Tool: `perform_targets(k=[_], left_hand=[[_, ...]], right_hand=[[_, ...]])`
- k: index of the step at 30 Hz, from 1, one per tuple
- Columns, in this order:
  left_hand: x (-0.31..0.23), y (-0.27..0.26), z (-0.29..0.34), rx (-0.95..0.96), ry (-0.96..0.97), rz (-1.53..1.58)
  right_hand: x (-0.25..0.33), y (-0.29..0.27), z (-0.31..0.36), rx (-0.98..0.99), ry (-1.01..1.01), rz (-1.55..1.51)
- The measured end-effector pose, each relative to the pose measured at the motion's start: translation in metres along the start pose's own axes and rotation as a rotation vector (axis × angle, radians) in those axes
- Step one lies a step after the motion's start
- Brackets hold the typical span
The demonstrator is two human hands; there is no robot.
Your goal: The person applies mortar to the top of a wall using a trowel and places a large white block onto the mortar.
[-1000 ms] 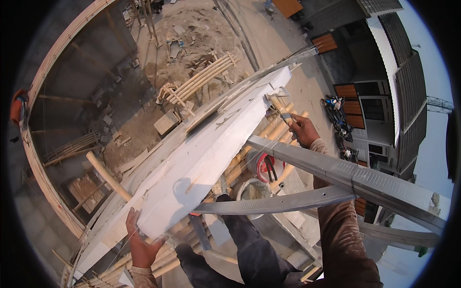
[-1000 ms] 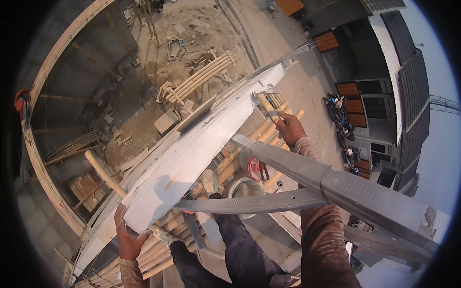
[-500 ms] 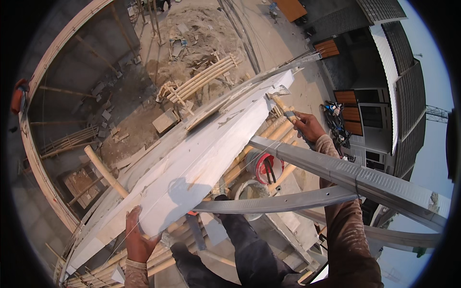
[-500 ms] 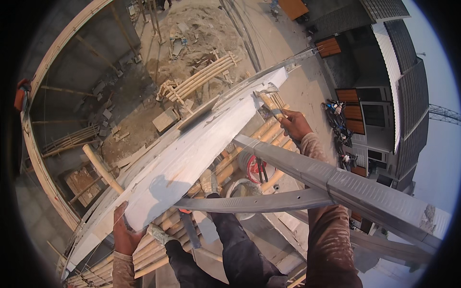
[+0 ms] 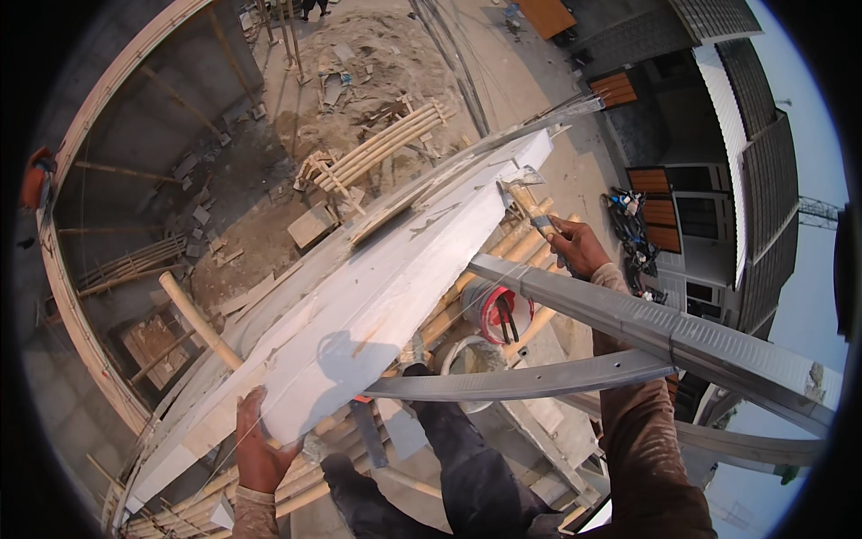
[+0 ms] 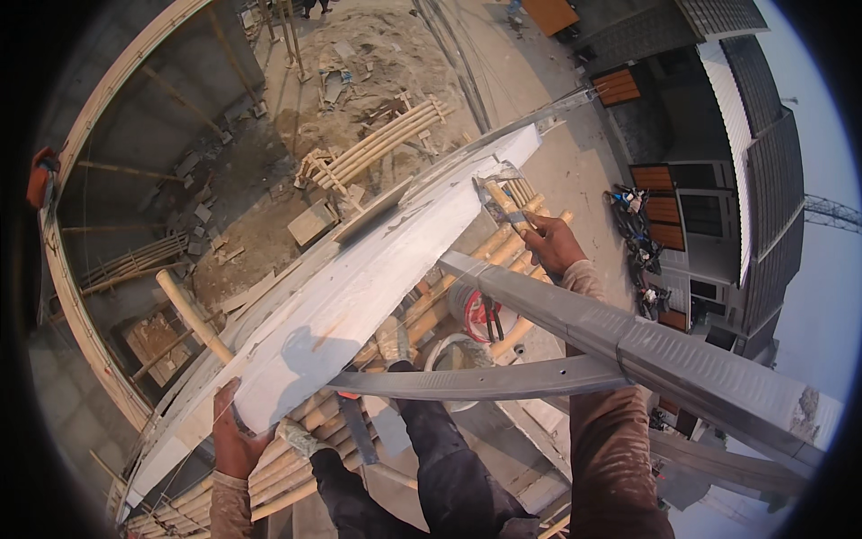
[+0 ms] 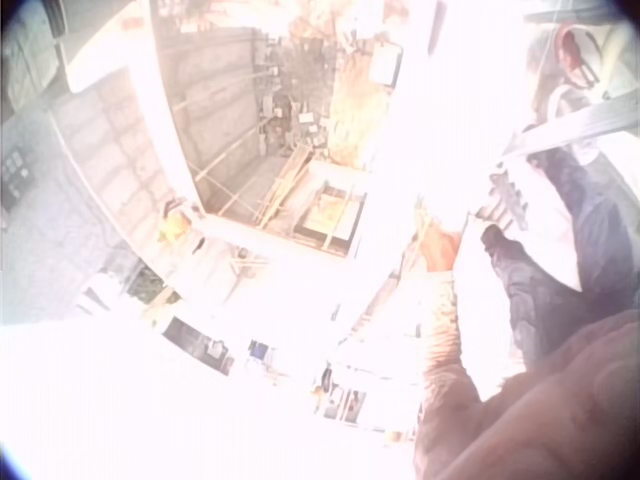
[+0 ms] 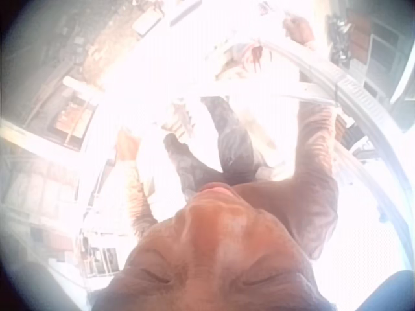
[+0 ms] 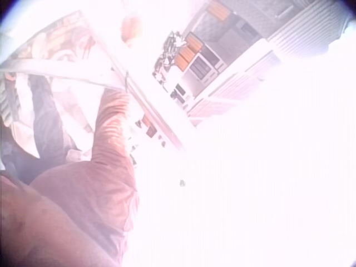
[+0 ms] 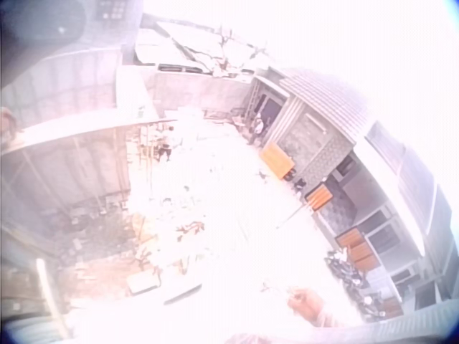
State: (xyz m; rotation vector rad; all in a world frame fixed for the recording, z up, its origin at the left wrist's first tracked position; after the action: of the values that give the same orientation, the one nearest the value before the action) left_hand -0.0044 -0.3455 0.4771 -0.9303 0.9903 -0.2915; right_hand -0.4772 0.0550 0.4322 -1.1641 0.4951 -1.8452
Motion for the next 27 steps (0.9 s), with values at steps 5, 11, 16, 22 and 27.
perform_targets(k=[5, 11, 16, 22, 27], left_hand=[[-0.001, 0.000, -0.001, 0.007, 0.001, -0.009], [-0.008, -0.003, -0.004, 0.000, -0.029, 0.003], [-0.004, -0.003, -0.003, 0.017, -0.011, -0.021], [-0.009, 0.000, -0.003, -0.006, -0.032, 0.015], [-0.009, -0.001, -0.002, -0.005, -0.045, -0.002]], right_hand=[[-0.002, -0.002, 0.003, -0.065, -0.043, -0.001], [0.000, 0.000, 0.000, -0.015, -0.040, 0.042], [-0.003, 0.008, 0.001, -0.010, -0.043, 0.001], [0.002, 0.007, 0.002, -0.148, -0.070, -0.080], [0.006, 0.013, 0.010, -0.053, -0.058, -0.002]])
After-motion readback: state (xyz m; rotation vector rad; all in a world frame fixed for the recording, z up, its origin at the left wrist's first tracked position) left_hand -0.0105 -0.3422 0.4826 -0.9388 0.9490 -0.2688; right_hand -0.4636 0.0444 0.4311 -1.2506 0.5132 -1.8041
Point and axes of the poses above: each hand's wrist, its own z-axis away from the middle knuckle, its own y-axis out of the palm, x = y × z, the point moved 1 cm from there along -z, towards the middle knuckle, and after that the axes turned 14 degrees about -x, right-handed, at the moved point
